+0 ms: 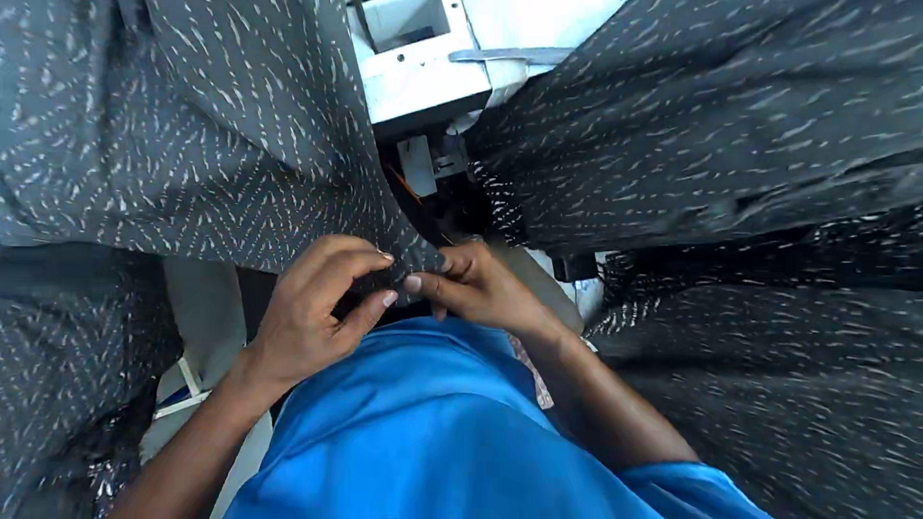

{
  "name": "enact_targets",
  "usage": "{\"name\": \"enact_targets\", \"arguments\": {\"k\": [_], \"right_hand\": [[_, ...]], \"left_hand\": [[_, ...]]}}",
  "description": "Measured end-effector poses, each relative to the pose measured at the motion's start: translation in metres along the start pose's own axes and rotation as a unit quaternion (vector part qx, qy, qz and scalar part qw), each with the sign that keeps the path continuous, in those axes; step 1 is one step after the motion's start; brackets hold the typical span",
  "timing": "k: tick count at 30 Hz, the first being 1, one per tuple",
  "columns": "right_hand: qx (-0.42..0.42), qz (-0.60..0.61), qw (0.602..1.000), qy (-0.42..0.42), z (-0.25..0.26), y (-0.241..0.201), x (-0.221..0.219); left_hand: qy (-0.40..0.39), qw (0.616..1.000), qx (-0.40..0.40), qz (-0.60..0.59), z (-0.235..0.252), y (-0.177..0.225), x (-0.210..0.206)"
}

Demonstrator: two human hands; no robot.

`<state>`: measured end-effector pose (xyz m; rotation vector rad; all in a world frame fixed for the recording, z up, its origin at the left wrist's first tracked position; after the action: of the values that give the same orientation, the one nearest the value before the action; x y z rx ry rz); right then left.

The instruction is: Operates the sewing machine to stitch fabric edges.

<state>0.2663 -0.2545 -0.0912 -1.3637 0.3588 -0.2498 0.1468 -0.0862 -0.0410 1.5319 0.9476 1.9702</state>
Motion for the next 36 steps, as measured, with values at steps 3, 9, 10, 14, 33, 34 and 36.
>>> {"name": "enact_targets", "arguments": {"k": [3,9,10,14,33,34,36], "right_hand": [[0.005,-0.02,1.0,-0.016,0.0,-0.004,0.0],[0.042,-0.107,0.993,0.015,0.002,-0.014,0.0],[0.057,-0.136,0.989,0.022,0.003,-0.016,0.0],[0.143,-0.301,0.942,0.051,0.004,-0.034,-0.008],[0.051,-0.141,0.988,0.036,0.112,-0.029,0.04],[0.045,-0.119,0.992,0.019,0.13,-0.032,0.045],[0.025,-0.044,0.999,0.0,0.16,-0.04,0.054]], "left_hand": [[-0.008,0.999,-0.02,0.025,-0.006,0.003,-0.015],[0.044,0.996,-0.045,0.061,-0.013,0.001,-0.04],[0.056,0.996,-0.044,0.055,-0.012,0.0,-0.04],[0.077,0.996,-0.014,-0.031,-0.009,-0.007,-0.038],[-0.04,0.986,0.072,-0.144,0.022,0.026,-0.052],[-0.056,0.984,0.082,-0.149,0.032,0.031,-0.056],[-0.098,0.964,0.132,-0.209,0.045,0.037,-0.059]]}}
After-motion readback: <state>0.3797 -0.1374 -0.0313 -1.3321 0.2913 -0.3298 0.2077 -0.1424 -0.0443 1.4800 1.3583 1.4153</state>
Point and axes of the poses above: each hand's wrist, its own z-axis towards the middle knuckle, its own x-axis out of the back of the hand, y = z × x, the point moved 4 cm from there along z, towards the middle knuckle, and after that the axes turned 11 degrees about x, right-handed, at the moved point
